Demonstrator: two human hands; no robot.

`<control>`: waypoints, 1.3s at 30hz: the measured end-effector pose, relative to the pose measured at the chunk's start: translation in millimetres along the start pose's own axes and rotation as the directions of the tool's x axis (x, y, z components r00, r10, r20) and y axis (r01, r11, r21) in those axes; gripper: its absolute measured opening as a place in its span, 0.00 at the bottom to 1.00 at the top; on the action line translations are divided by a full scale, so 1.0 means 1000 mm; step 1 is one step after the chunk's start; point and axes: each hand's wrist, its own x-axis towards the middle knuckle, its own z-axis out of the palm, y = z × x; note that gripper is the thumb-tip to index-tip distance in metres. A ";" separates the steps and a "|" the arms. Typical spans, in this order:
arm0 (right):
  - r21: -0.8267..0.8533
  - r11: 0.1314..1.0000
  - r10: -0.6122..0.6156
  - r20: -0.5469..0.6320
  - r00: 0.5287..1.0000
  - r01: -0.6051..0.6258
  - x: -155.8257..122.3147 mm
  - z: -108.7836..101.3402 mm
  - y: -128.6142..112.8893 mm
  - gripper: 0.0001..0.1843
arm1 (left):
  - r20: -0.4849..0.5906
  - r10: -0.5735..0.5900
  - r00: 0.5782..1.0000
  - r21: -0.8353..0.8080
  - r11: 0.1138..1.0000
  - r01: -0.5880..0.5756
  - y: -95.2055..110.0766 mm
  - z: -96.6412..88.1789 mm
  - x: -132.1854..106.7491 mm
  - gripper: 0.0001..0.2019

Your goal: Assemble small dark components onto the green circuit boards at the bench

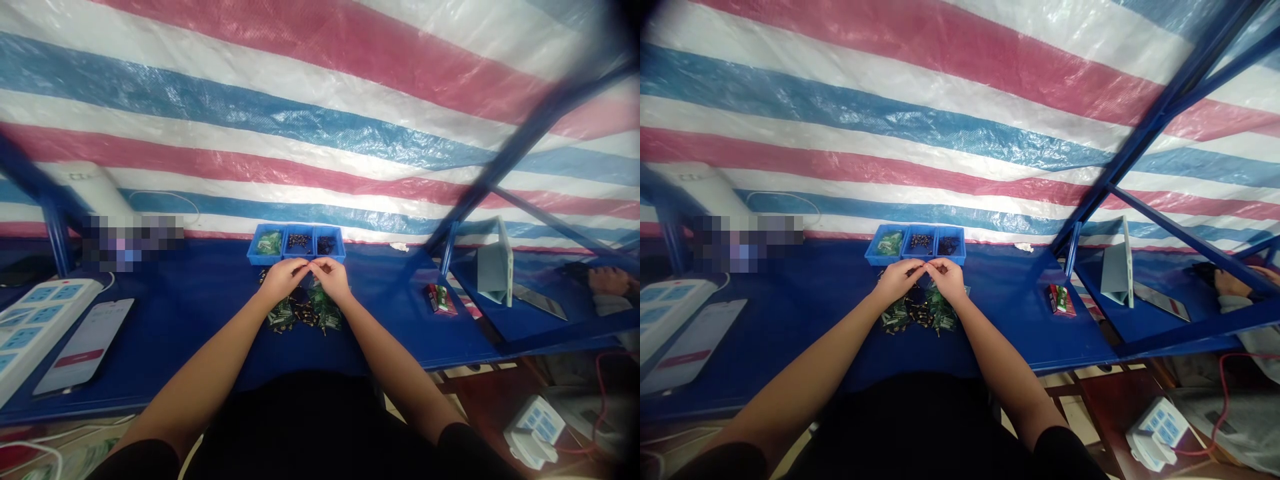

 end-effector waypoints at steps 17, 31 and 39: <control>0.000 0.999 -0.048 0.033 0.998 0.048 0.002 -0.003 0.006 0.20 | 0.004 -0.087 0.996 0.012 0.996 0.087 0.000 -0.001 -0.001 0.16; 0.057 0.995 -0.084 0.042 0.996 0.081 0.003 0.000 0.005 0.19 | -0.005 -0.089 0.996 -0.010 0.996 0.089 -0.004 0.002 -0.001 0.16; 0.052 0.994 -0.094 0.058 0.994 0.091 0.002 0.001 0.011 0.18 | -0.007 -0.100 0.995 -0.019 0.995 0.100 -0.002 0.001 -0.001 0.19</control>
